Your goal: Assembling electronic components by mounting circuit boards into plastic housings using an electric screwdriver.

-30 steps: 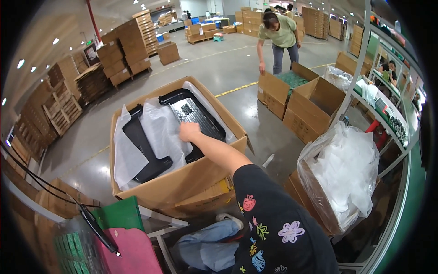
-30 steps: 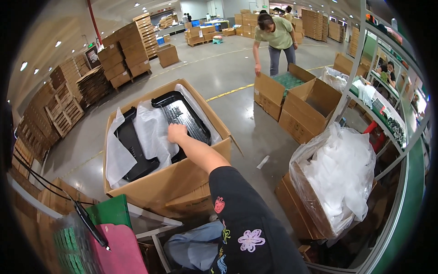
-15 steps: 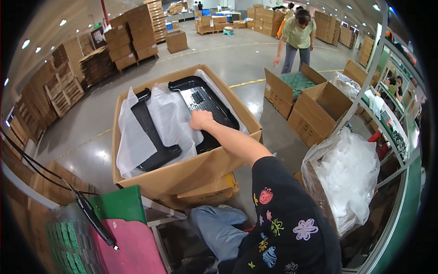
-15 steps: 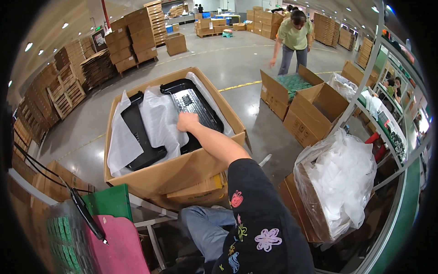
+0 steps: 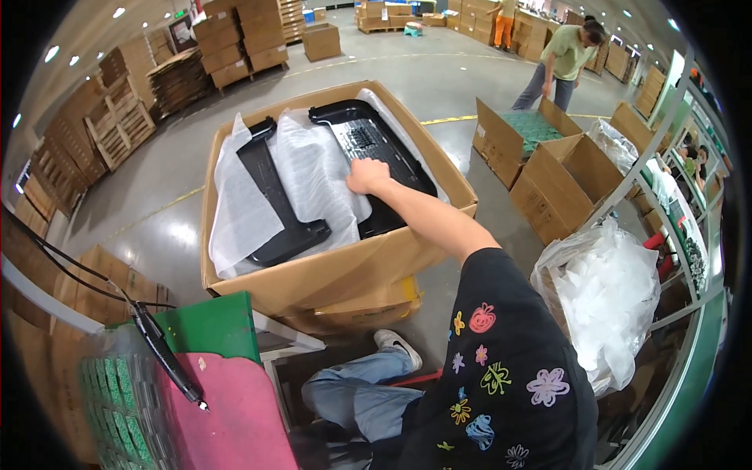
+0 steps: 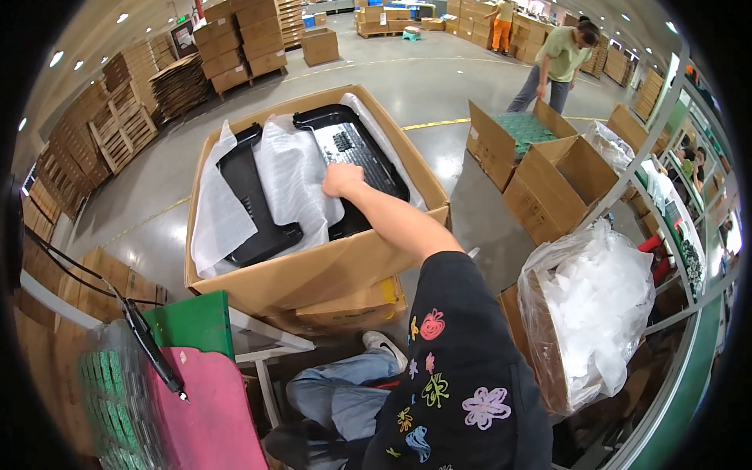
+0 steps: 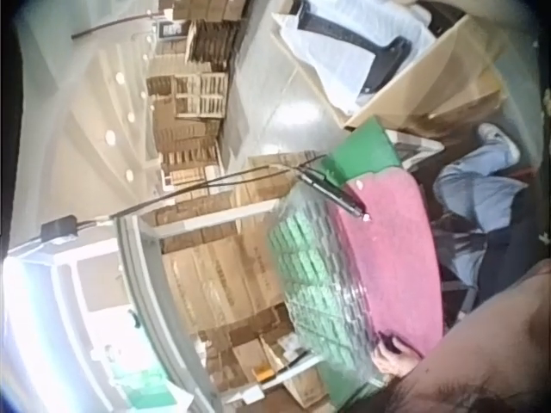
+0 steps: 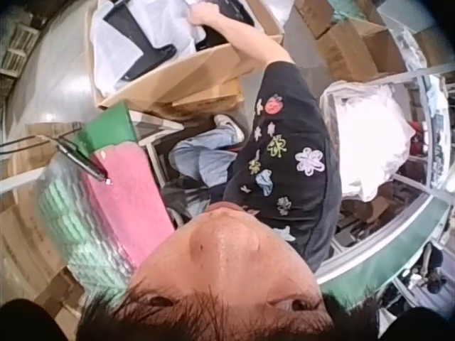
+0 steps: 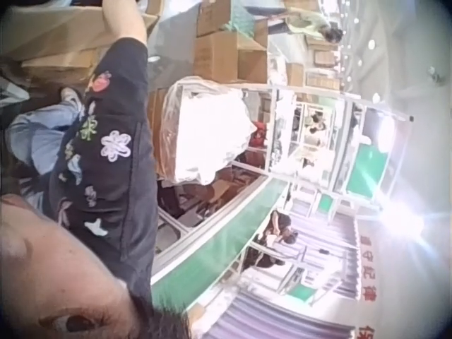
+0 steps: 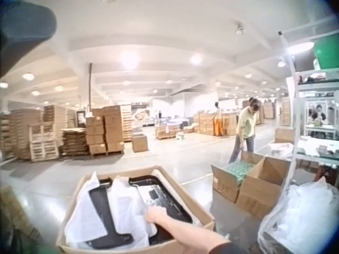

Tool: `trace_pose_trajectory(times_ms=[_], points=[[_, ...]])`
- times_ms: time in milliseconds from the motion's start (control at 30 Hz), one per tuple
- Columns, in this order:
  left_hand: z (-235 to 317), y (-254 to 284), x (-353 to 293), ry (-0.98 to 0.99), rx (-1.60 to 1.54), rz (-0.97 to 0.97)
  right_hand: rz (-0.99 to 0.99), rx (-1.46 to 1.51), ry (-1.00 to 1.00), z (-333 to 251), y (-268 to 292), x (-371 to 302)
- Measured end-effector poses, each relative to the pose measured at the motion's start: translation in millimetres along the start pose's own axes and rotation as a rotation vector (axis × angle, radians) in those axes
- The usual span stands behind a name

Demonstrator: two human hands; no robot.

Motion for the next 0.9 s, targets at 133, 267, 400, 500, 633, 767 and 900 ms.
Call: trace_pose_trajectory(times_ms=[133, 267, 400, 500, 633, 767, 900], points=[[-1, 6, -2, -0.001, 0.045, -0.021, 0.029, -0.022, -0.019, 1, 3, 0], [4, -1, -1, -0.006, 0.057, -0.045, 0.033, -0.019, -0.045, 4, 6, -3], [15, -12, 3, -0.043, 0.048, -0.099, 0.055, -0.016, -0.039, 5, 2, 1], [22, -19, 6, -0.084, 0.043, -0.152, 0.061, -0.016, -0.034, 2, 3, 3], [30, -25, 12, -0.126, 0.047, -0.196, 0.047, 0.003, 0.000, 1, -1, 6], [33, -21, 13, -0.138, 0.082, -0.223, 0.031, -0.004, -0.024, 5, 0, 7], [31, -6, 6, -0.120, 0.142, -0.249, 0.033, 0.013, -0.069, 1, 4, 2]])
Point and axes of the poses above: each hand's wrist, its own x-axis towards the middle knuckle, its own y-axis out of the back of the hand, z = x × y, the point moved 10 cm from there along x, towards the middle knuckle, and after that the axes turned 1 degree about y, right-handed, at the moved point
